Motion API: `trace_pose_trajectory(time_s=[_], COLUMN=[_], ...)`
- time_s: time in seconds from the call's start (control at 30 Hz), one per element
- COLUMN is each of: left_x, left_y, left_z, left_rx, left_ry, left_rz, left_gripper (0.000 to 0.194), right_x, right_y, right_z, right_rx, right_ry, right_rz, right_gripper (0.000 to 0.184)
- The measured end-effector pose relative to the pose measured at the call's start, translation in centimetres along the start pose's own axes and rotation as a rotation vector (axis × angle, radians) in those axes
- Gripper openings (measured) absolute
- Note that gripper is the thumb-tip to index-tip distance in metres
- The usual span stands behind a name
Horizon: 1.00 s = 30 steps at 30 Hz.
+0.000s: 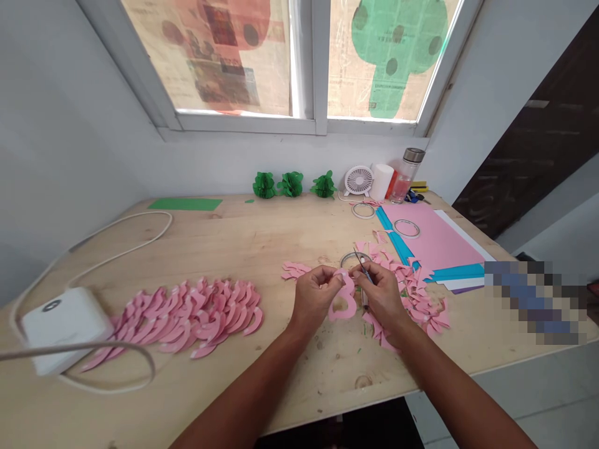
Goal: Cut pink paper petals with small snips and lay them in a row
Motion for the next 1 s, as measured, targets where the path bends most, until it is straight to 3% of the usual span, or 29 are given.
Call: trace_pose_trajectory(time_s=[0.23, 0.67, 1.0], left_x=[-0.1, -0.1, 0.6], left_y=[0.1, 0.4, 0.1], left_z=[-0.4, -1.3, 0.0], left_rx=[-0.070, -0.225, -0.260], left_ry=[0.086, 0.166, -0.023], left_rz=[0.061, 0.198, 0.204], left_gripper=[0.018, 0.020, 0.019], right_x=[-0.1, -0.1, -0.4], right_y=[-0.2, 0.4, 1.4], right_z=[-0.2, 0.0, -0.2], right_rx=[0.050, -0.124, -0.351], right_ry=[0.053, -0.012, -0.014], right_rz=[-0.054, 0.047, 0.229], right_gripper=[0.017, 0.013, 0.014])
Point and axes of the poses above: each hand's wrist, its own x-axis towards the middle knuckle, its own z-axis out of the back of the hand, y = z × x, the point moved 3 cm from there along x, towards the middle knuckle
